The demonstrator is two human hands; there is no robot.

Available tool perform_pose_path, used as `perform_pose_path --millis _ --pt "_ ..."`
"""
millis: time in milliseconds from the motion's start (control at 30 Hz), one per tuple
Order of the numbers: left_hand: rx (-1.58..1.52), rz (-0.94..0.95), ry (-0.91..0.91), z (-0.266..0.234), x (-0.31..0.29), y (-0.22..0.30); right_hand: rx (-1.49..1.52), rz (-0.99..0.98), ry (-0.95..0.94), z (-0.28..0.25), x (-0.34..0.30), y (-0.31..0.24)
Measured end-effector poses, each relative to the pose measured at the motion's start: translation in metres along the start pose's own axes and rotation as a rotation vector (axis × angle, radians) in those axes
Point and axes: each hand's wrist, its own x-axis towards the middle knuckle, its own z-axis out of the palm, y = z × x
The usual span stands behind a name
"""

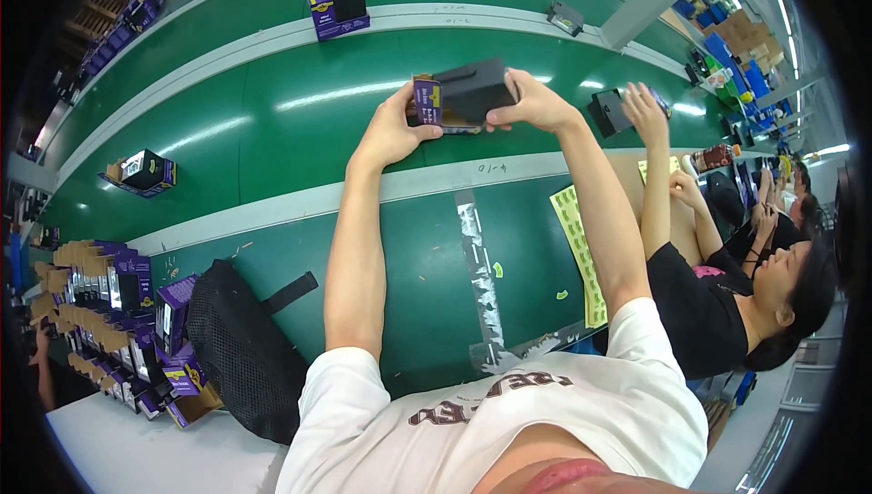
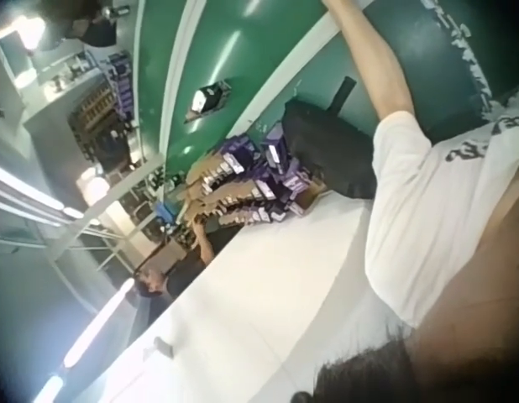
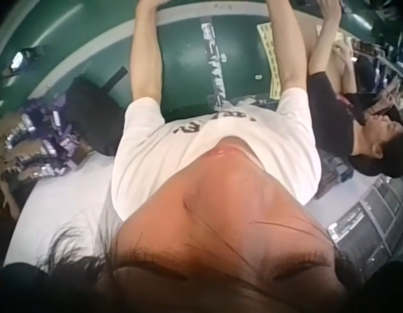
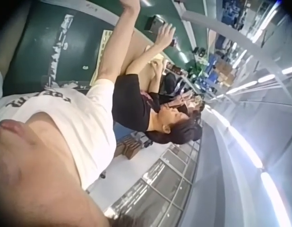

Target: Packaging products into small cardboard boxes at an assembly line workstation.

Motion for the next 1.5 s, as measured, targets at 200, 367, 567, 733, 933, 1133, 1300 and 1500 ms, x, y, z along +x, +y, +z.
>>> perform_pose_path --millis 200,367,567,733,933,1133,1300,1500 --pt "-0.006 0.087 0.013 -0.001 0.003 -0.007 -0.517 0.056 -0.007 0.012 0.021 -0.011" --pt "-0.025 0.018 -0.007 -0.014 0.0 -0.009 -0.623 0.292 0.007 0.047 0.042 -0.036" --pt "-0.095 0.017 0.035 -0.029 -0.001 -0.012 -0.72 0.059 0.231 0.061 0.045 -0.013" --pt "-0.043 0.05 0.241 -0.063 -0.009 -0.029 -0.422 -0.069 0.422 0.067 -0.002 0.03" --pt "0.159 0.169 0.47 -0.083 -0.012 -0.013 -0.928 -0.044 0.516 -0.032 -0.076 0.03" --pt "0.405 0.776 1.328 -0.06 0.003 0.029 -1.331 0.325 0.285 -0.093 -0.089 0.032" --pt "0.335 0.981 0.748 0.026 0.006 0.044 -1.068 0.047 0.272 -0.101 -0.064 0.052" --pt "0.499 0.568 0.071 0.078 -0.002 -0.009 -0.94 -0.003 0.39 -0.037 -0.053 0.046"
